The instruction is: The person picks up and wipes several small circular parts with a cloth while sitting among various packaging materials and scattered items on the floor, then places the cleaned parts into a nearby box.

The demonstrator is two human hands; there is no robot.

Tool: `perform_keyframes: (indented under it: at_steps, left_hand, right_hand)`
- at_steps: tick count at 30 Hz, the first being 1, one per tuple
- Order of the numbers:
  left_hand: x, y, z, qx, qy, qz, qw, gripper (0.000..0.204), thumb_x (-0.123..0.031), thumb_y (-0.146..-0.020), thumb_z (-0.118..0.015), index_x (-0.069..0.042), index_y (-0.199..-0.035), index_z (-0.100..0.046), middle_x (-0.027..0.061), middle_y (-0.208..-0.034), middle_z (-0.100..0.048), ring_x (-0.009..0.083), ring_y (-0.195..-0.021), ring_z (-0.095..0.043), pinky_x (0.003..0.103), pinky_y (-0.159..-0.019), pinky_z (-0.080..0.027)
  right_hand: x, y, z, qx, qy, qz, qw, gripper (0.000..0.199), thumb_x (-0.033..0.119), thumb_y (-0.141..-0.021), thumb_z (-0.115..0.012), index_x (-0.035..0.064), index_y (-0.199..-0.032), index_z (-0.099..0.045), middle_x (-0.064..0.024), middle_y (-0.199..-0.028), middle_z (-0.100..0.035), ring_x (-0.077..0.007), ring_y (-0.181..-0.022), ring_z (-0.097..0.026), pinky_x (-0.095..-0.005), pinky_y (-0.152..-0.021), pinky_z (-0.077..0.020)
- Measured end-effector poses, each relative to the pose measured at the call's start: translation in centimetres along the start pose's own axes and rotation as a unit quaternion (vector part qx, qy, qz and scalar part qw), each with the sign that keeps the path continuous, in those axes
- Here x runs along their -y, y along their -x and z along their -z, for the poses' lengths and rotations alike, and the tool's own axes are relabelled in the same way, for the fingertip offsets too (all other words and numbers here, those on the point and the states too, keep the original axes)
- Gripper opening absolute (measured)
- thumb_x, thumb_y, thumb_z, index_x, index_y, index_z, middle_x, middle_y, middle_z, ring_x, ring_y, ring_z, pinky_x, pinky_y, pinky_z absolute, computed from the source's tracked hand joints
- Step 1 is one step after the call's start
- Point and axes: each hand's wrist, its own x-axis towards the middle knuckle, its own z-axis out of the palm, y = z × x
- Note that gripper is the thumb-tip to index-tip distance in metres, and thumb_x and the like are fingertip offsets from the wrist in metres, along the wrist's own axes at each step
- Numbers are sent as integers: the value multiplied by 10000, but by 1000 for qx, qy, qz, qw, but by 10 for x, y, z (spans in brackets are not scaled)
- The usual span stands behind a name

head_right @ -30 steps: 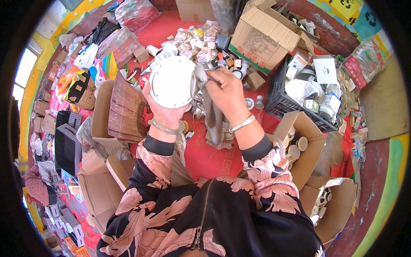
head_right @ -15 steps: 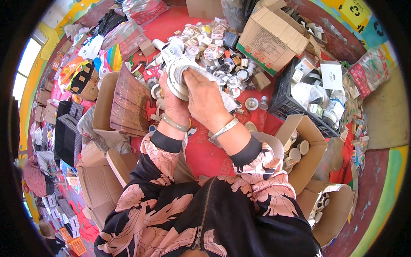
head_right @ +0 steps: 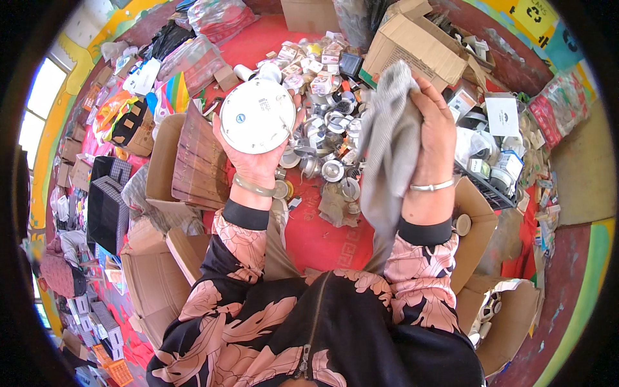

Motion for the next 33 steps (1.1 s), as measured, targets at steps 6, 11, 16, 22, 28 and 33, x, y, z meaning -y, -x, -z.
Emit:
perform_keyframes:
  at_steps: [6,11,16,22,28,33]
  left_hand:
    - [8,2,4,-71,-53,-58,994,675,-575,-750,-439,-86,-1214,-465,112,-1198,-503,309,-1116,-462,462,-952,-368]
    - [13,1,14,-90,-81,-64,991,645,-562,-780,-387,-94,-1215,-470,85,-1205,-507,273,-1099,-475,420,-946,-359]
    - [-14,-4,18,-19,-96,-136,986,684,-588,-770,-381,-76,-1214,-472,111,-1231,-487,323,-1138,-443,490,-980,-326]
    - [-18,2,-2,33,-31,-83,996,758,-583,-722,-492,-64,-1268,-409,151,-1260,-450,425,-1151,-397,538,-996,-296]
    - [1,0,-8,-9,-27,-74,997,715,-563,-754,-443,-54,-1256,-419,167,-1232,-474,393,-1135,-436,519,-988,-311]
    - [9,3,-4,-23,-43,-57,997,707,-551,-763,-420,-38,-1249,-420,167,-1233,-473,378,-1133,-444,492,-986,-332]
  right_hand:
    - [-47,25,-51,113,239,183,947,320,38,-879,-452,35,-1195,-504,-78,-1158,-550,-162,-1052,-517,-256,-906,-394]
    - [-114,44,-64,183,455,306,816,402,-86,-788,-385,23,-1154,-511,-254,-1210,-465,-357,-1179,-416,-362,-968,-362]
    - [-103,68,-72,215,392,156,881,365,-102,-778,-393,16,-1076,-568,-171,-1069,-580,-253,-1006,-559,-301,-864,-432]
    - [-46,36,-52,85,95,-52,990,152,-2,-828,-477,-7,-881,-620,-20,-806,-608,-75,-728,-555,-209,-671,-455]
    - [-77,41,-60,114,242,-30,963,91,54,-781,-610,-6,-844,-588,0,-745,-584,-52,-670,-508,-199,-601,-423]
    - [-90,41,-55,108,322,-14,940,100,73,-752,-630,-4,-770,-568,-17,-675,-586,-66,-623,-516,-225,-573,-427]
